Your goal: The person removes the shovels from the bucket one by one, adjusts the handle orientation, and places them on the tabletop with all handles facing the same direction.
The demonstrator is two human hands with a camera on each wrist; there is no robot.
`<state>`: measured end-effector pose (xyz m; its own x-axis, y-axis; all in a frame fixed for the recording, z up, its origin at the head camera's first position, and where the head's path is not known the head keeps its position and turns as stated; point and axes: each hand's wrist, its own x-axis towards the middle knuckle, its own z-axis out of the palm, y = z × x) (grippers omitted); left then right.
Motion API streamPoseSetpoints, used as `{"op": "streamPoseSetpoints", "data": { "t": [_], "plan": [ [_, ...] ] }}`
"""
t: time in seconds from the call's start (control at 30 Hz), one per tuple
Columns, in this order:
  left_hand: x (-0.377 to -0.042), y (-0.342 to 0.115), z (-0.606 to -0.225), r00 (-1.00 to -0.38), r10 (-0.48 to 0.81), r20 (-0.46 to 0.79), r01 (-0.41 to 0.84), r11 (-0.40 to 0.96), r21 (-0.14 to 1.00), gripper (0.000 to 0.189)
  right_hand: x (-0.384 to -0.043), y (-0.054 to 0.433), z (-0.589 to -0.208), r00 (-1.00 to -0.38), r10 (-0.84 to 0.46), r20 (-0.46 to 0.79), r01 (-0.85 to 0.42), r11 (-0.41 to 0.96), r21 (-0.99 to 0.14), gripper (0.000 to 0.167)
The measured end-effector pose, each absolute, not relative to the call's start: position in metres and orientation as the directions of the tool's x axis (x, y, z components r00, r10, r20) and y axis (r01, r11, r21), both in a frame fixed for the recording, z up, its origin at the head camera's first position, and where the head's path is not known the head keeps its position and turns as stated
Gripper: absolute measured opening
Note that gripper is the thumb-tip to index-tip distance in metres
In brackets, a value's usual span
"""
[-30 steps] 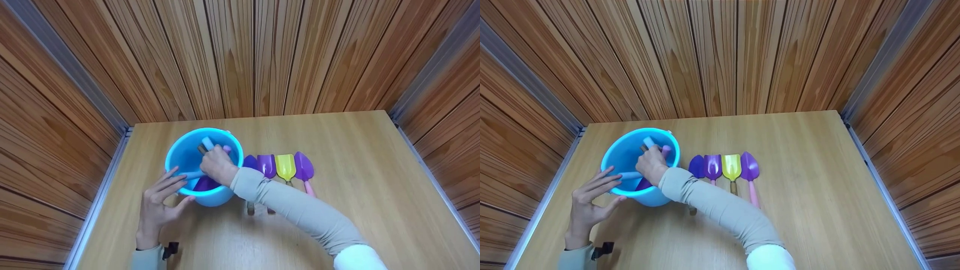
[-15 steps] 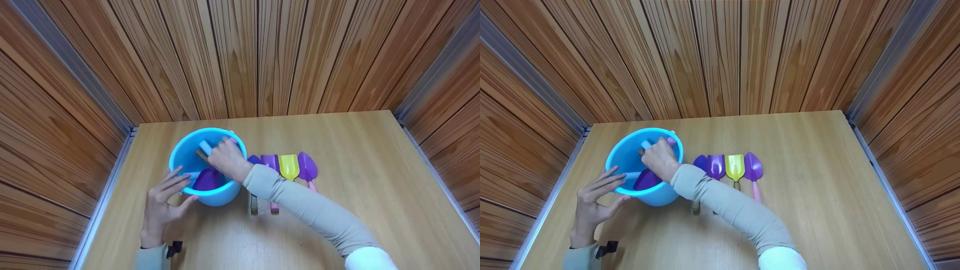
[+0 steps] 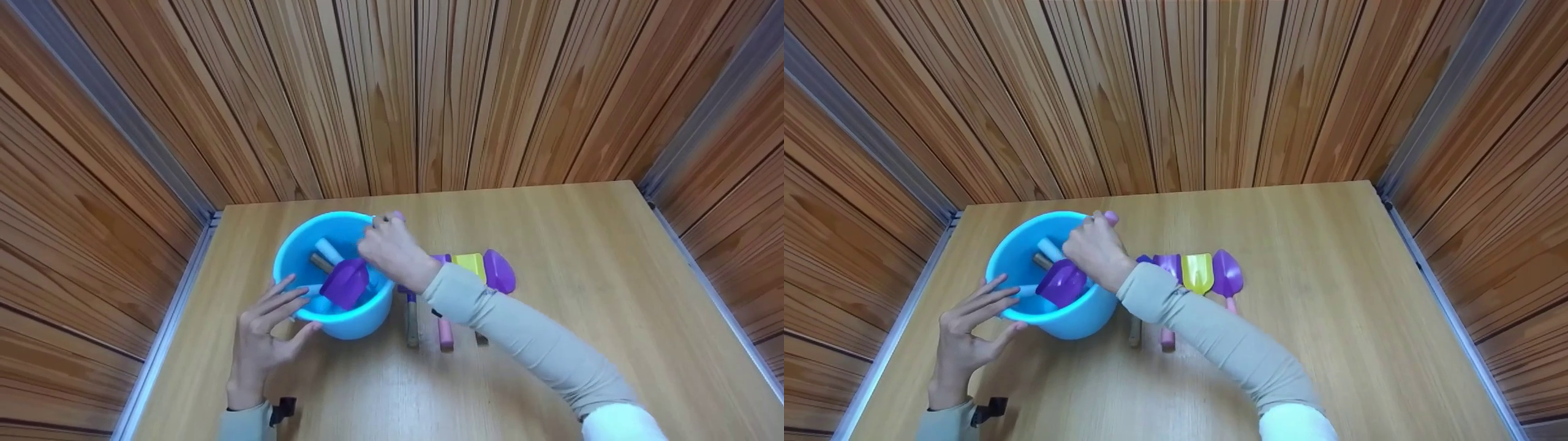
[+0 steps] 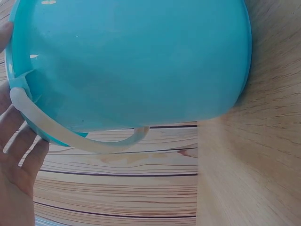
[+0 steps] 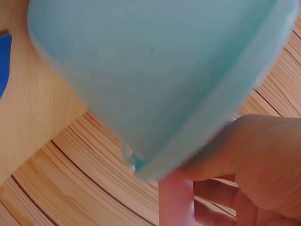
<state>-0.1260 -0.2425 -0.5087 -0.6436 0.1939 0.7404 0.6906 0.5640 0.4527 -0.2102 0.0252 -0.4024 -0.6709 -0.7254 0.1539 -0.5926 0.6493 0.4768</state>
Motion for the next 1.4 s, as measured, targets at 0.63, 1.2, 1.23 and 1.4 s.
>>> {"op": "streamPoseSetpoints", "data": {
  "t": [0.63,1.2,1.23,1.4],
  "plan": [
    [-0.125,-0.245,-0.509,-0.642,0.199,0.741,0.691,0.569,0.446,0.054,-0.206,0.100,-0.385,-0.699,-0.656,0.285,-0.592,0.754,0.286,0.017],
    [-0.124,-0.243,-0.511,-0.659,0.192,0.727,0.685,0.551,0.476,0.053,-0.194,0.174,-0.410,-0.863,-0.506,-0.020,-0.367,0.652,-0.664,0.032],
    [-0.124,-0.244,-0.511,-0.658,0.192,0.728,0.686,0.550,0.476,0.052,-0.192,0.178,-0.412,-0.872,-0.489,-0.036,-0.337,0.651,-0.680,0.033],
    [-0.125,-0.243,-0.512,-0.655,0.195,0.730,0.688,0.555,0.469,0.051,-0.185,0.198,-0.423,-0.916,-0.399,-0.051,-0.247,0.657,-0.712,0.037]
  ]
}}
